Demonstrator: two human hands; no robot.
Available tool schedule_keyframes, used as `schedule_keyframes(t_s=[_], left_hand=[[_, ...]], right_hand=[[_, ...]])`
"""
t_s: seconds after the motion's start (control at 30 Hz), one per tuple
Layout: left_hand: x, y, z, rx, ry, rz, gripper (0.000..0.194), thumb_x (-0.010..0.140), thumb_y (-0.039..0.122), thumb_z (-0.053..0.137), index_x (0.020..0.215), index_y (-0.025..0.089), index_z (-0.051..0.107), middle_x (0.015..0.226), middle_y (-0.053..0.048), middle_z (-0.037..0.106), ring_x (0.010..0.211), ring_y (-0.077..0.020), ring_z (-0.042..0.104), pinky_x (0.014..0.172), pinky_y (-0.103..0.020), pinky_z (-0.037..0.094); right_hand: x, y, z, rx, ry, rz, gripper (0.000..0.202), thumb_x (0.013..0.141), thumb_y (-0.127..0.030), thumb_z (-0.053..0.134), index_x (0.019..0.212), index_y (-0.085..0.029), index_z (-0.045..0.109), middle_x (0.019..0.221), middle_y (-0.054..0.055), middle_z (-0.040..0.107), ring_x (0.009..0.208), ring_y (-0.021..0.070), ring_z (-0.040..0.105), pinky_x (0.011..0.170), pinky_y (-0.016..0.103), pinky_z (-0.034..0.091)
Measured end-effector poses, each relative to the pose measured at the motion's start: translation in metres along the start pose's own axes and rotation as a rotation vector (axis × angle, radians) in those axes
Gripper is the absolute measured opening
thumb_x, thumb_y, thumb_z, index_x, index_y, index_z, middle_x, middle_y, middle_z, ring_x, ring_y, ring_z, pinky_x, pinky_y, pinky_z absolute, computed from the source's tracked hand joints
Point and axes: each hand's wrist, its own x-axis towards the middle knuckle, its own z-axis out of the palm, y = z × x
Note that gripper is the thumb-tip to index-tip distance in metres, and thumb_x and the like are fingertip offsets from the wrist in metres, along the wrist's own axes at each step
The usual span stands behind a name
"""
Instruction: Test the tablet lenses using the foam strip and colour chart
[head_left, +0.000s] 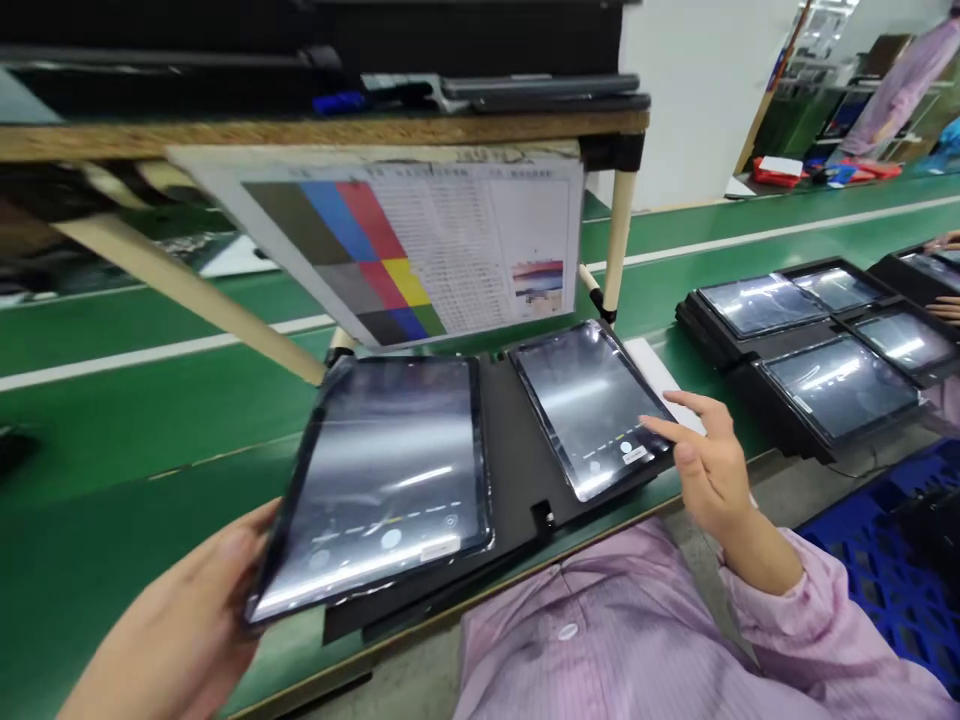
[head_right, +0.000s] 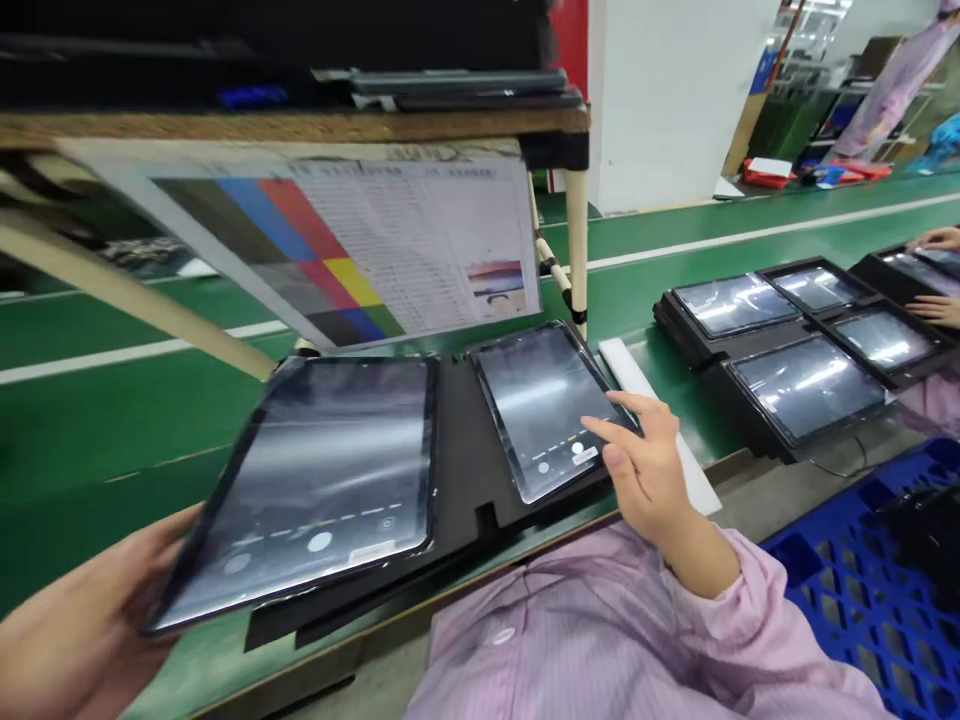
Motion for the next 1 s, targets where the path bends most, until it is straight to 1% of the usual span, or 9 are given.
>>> schedule_keyframes(t_s=[0.1, 0.2, 0.33, 0.47, 0.57, 0.67, 0.77, 0.87, 1.0], left_hand=[[-0.008, 0.029, 0.022, -0.317, -0.053, -0.307, 0.054, 0.061, 0.070, 0.091, 0.089, 0.025, 0.080, 0.079, 0.002, 0.082, 0.077, -0.0322, 0.079, 0.060, -0.042, 0.067], [-0.021, 0.037, 0.034, -0.516, -0.100, -0.308, 0.049, 0.062, 0.059, 0.094, 0.096, 0.028, 0.081, 0.083, 0.001, 0.083, 0.086, -0.0347, 0.081, 0.067, -0.044, 0.070], [-0.045, 0.032, 0.035, -0.744, -0.078, -0.280, 0.063, 0.052, 0.046, 0.103, 0.108, 0.023, 0.082, 0.094, -0.007, 0.085, 0.088, -0.0341, 0.082, 0.078, -0.043, 0.071], [-0.060, 0.027, 0.038, -0.873, -0.093, -0.193, 0.060, 0.062, 0.041, 0.101, 0.116, 0.026, 0.081, 0.102, -0.007, 0.085, 0.091, -0.0299, 0.082, 0.090, -0.045, 0.069], [-0.062, 0.026, 0.052, -0.902, -0.035, -0.056, 0.048, 0.074, 0.042, 0.094, 0.119, 0.031, 0.080, 0.118, -0.005, 0.083, 0.106, -0.0281, 0.080, 0.101, -0.047, 0.065], [-0.062, 0.025, 0.070, -0.808, 0.105, 0.224, 0.048, 0.088, 0.048, 0.080, 0.134, 0.033, 0.074, 0.144, -0.007, 0.072, 0.135, -0.0301, 0.067, 0.115, -0.047, 0.055], [-0.063, 0.020, 0.083, -0.419, 0.140, 0.530, 0.086, 0.089, 0.061, 0.076, 0.162, 0.028, 0.047, 0.167, -0.015, 0.047, 0.156, -0.0370, 0.045, 0.127, -0.053, 0.040], [-0.067, 0.015, 0.089, -0.037, 0.196, 0.607, 0.124, 0.076, 0.066, 0.087, 0.171, 0.024, 0.020, 0.169, -0.022, 0.035, 0.158, -0.0431, 0.036, 0.128, -0.060, 0.034], [-0.072, 0.013, 0.095, 0.092, 0.271, 0.610, 0.134, 0.070, 0.065, 0.091, 0.171, 0.024, 0.013, 0.160, -0.024, 0.038, 0.154, -0.0449, 0.038, 0.123, -0.064, 0.038]], right_hand=[[0.016, -0.028, 0.024, 0.121, -0.146, -0.072, 0.046, 0.111, -0.046, 0.040, 0.123, -0.029, 0.082, 0.138, 0.013, 0.068, 0.126, 0.0304, 0.064, 0.105, 0.053, 0.051], [0.033, -0.054, 0.051, 0.212, -0.309, -0.089, 0.051, 0.110, -0.054, 0.042, 0.134, -0.026, 0.076, 0.145, 0.016, 0.066, 0.133, 0.0336, 0.062, 0.110, 0.058, 0.052], [0.048, -0.077, 0.072, 0.400, -0.423, 0.073, 0.067, 0.106, -0.063, 0.048, 0.160, -0.024, 0.053, 0.161, 0.018, 0.055, 0.149, 0.0358, 0.053, 0.121, 0.063, 0.046], [0.048, -0.091, 0.084, 0.840, -0.360, 0.179, 0.075, 0.103, -0.068, 0.051, 0.164, -0.026, 0.043, 0.150, 0.015, 0.066, 0.127, 0.0308, 0.070, 0.111, 0.055, 0.057], [0.045, -0.099, 0.097, 1.158, -0.171, 0.369, 0.069, 0.099, -0.072, 0.057, 0.151, -0.027, 0.058, 0.141, 0.010, 0.072, 0.124, 0.0284, 0.072, 0.109, 0.050, 0.060], [0.048, -0.102, 0.107, 1.323, -0.084, 0.613, 0.062, 0.088, -0.078, 0.068, 0.121, -0.025, 0.074, 0.130, 0.007, 0.079, 0.131, 0.0311, 0.070, 0.114, 0.052, 0.057], [0.055, -0.101, 0.111, 1.359, -0.071, 0.708, 0.058, 0.083, -0.077, 0.073, 0.106, -0.024, 0.077, 0.117, 0.006, 0.083, 0.130, 0.0329, 0.070, 0.112, 0.054, 0.059], [0.061, -0.097, 0.110, 1.358, -0.083, 0.671, 0.055, 0.083, -0.076, 0.075, 0.101, -0.024, 0.078, 0.108, 0.005, 0.084, 0.130, 0.0338, 0.071, 0.110, 0.054, 0.061], [0.063, -0.093, 0.112, 1.339, -0.066, 0.627, 0.054, 0.083, -0.075, 0.075, 0.099, -0.024, 0.079, 0.106, 0.005, 0.084, 0.131, 0.0338, 0.070, 0.112, 0.055, 0.060]])
